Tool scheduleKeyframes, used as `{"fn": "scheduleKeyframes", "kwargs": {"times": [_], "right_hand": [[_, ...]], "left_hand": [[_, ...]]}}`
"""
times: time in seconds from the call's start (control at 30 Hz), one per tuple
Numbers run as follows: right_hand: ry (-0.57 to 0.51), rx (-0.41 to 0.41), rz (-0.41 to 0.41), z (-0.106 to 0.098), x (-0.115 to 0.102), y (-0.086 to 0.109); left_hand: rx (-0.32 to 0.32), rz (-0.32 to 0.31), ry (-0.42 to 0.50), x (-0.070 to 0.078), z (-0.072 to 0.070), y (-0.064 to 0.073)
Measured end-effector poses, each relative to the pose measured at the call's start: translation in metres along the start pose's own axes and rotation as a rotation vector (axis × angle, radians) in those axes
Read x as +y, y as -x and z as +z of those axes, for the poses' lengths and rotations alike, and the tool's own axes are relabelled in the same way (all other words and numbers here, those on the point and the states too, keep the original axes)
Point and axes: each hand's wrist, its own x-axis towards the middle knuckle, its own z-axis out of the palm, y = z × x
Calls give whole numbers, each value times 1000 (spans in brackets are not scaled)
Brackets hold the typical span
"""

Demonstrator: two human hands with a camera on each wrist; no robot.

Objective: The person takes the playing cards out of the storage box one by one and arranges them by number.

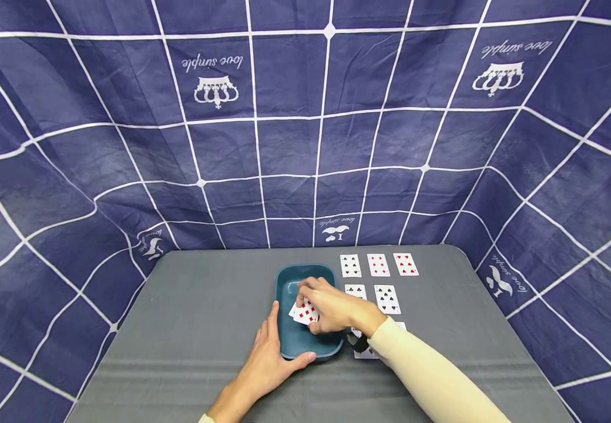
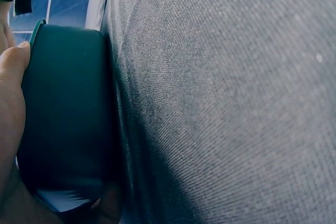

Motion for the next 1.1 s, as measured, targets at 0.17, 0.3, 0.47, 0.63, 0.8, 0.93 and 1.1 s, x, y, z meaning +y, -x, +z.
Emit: {"fn": "scheduleKeyframes", "kwargs": {"times": [0.17, 0.3, 0.47, 0.63, 0.8, 0.93, 1.1], "right_hand": [[-11, 54, -28, -5, 2, 15], [-15, 85, -30, -8, 5, 27], [-13, 102, -27, -12, 9, 39], [-11, 106, -11, -17, 12, 51], [-10, 111, -2, -20, 18, 62], [-2, 116, -1, -21, 23, 71], [16, 127, 8, -20, 30, 85]], "left_hand": [[12, 8, -12, 0, 2, 1], [5, -1, -8, 0, 4, 2], [-10, -16, -3, 1, 4, 1], [7, -3, -15, 3, 1, 1], [11, 2, -25, 5, 0, 1], [11, -4, -25, 5, -1, 1], [0, -13, -25, 5, 0, 0]]}}
